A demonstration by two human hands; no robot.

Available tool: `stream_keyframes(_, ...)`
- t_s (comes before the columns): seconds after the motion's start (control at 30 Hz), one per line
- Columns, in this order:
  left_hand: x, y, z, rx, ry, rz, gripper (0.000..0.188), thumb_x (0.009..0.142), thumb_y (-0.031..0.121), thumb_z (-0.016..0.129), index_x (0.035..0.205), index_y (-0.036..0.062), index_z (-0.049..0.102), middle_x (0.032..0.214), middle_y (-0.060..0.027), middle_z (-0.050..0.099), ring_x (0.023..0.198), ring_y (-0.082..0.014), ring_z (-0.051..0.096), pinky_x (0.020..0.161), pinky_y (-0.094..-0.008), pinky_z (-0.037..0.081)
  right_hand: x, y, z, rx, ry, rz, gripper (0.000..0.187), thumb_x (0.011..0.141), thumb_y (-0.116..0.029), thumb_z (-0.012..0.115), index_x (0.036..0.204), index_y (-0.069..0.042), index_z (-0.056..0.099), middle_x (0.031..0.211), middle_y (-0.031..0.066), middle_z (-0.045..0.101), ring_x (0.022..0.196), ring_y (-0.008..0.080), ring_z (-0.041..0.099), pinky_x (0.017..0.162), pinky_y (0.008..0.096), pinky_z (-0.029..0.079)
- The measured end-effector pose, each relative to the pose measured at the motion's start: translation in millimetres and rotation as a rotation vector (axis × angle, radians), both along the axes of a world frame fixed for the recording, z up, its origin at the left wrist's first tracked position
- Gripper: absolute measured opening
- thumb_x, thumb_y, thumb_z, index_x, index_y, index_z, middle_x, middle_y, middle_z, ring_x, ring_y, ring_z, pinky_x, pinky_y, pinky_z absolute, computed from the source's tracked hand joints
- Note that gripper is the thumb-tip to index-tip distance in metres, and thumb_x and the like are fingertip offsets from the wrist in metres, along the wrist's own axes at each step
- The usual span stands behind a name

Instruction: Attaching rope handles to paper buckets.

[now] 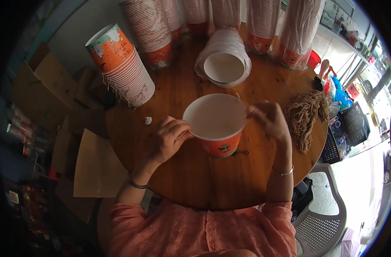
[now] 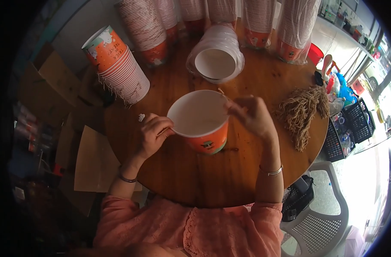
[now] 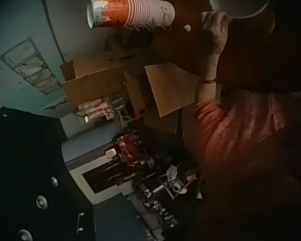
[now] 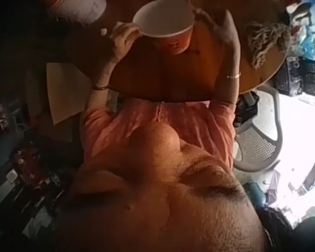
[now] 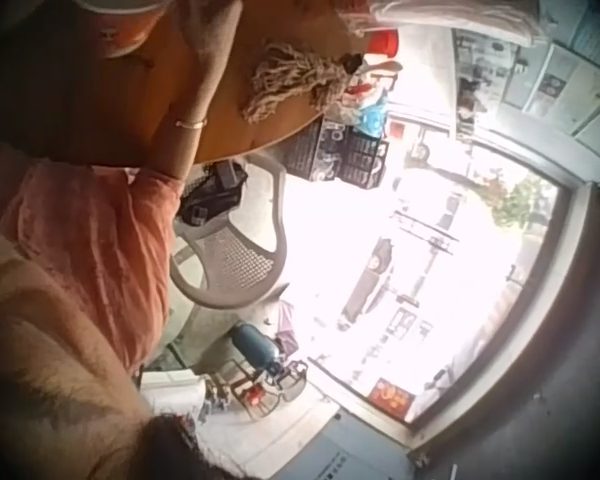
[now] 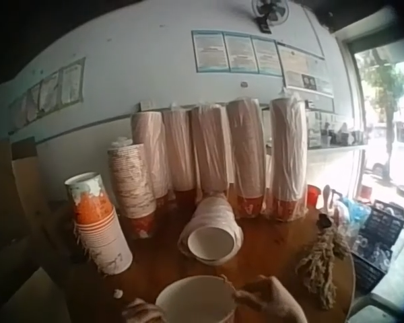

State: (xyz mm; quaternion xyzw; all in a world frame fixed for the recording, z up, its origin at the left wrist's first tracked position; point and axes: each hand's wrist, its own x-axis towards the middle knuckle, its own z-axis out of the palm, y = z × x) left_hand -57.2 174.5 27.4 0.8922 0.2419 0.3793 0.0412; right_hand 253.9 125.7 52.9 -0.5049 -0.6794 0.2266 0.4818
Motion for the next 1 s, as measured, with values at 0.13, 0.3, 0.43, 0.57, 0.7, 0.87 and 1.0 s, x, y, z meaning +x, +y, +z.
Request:
stream_keyframes(0.13, -7, 5, -11, -0.134, -0.194, 0.038, 0.018, 0.079, 0.001, 0.072, 0.094, 0.0037, 0.061, 0.09, -0.0103, 0.064, 0.081, -0.0261, 0.062, 0.069, -0.0347, 0.049, -30, -3, 12, 0.048, -0.24, 0.4, 0.017, 0.079, -0.017, 0.071, 0.091, -0.005, 0.071, 0.088, 0.0113, 0.068, 0.086, 0.0287, 0.064, 0.089, 0.0394, 0.046)
stream_keyframes(0.3, -15, 21, -20, -0.061, -0.23, 0.075, 0.013, 0.085, 0.004, 0.067, 0.097, 0.0012, 0.062, 0.089, -0.0112, 0.062, 0.08, -0.0259, 0.062, 0.067, -0.0307, 0.049, -50, -7, 1, 0.146, -0.471, 0.255, 0.028, 0.08, -0.017, 0.07, 0.105, -0.006, 0.067, 0.109, 0.0117, 0.064, 0.106, 0.0301, 0.058, 0.094, 0.0399, 0.045)
stream_keyframes(0.43, -30, 33, -23, -0.198, -0.381, 0.147, 0.011, 0.088, 0.004, 0.065, 0.097, -0.0016, 0.063, 0.089, -0.0093, 0.061, 0.071, -0.0177, 0.06, 0.061, -0.0252, 0.049, -55, 3, -11, 0.08, -0.539, 0.142, 0.041, 0.079, -0.013, 0.072, 0.117, -0.006, 0.061, 0.114, 0.0137, 0.062, 0.107, 0.0328, 0.059, 0.09, 0.0382, 0.049)
stream_keyframes(0.57, -39, 49, -20, -0.187, -0.495, 0.12, 0.01, 0.088, 0.004, 0.065, 0.096, -0.0017, 0.063, 0.089, -0.0069, 0.062, 0.068, -0.0132, 0.059, 0.059, -0.0237, 0.049, -66, 5, -6, 0.125, -0.238, 0.025, 0.033, 0.083, -0.011, 0.067, 0.114, -0.003, 0.061, 0.116, 0.014, 0.062, 0.107, 0.0337, 0.059, 0.088, 0.0421, 0.05)
stream_keyframes(0.7, -34, 33, 16, 0.193, -0.163, 0.021, 0.026, 0.073, -0.004, 0.073, 0.097, 0.0045, 0.066, 0.088, -0.0082, 0.062, 0.077, -0.0237, 0.064, 0.063, -0.0322, 0.053, -69, 6, 9, 0.221, -0.015, -0.003, 0.032, 0.082, -0.001, 0.066, 0.114, -0.003, 0.062, 0.118, 0.0142, 0.061, 0.104, 0.0336, 0.06, 0.087, 0.0392, 0.051)
stream_keyframes(0.87, -25, 15, 46, 0.403, -0.062, -0.022, 0.024, 0.071, -0.001, 0.076, 0.092, 0.0064, 0.068, 0.089, -0.0049, 0.063, 0.077, -0.0213, 0.064, 0.062, -0.0313, 0.053, -72, 7, 9, 0.318, -0.097, 0.049, 0.031, 0.081, 0.0, 0.067, 0.112, -0.003, 0.064, 0.117, 0.0145, 0.062, 0.106, 0.032, 0.06, 0.087, 0.0387, 0.051)
stream_keyframes(1.0, -33, 31, 77, 0.443, -0.166, 0.111, 0.021, 0.074, -0.004, 0.071, 0.093, 0.0045, 0.068, 0.088, -0.0076, 0.066, 0.077, -0.0216, 0.065, 0.065, -0.0309, 0.053, -69, 0, 15, 0.459, 0.018, -0.127, 0.026, 0.083, 0.005, 0.062, 0.108, -0.001, 0.064, 0.111, 0.0143, 0.063, 0.1, 0.0267, 0.063, 0.084, 0.0326, 0.051)
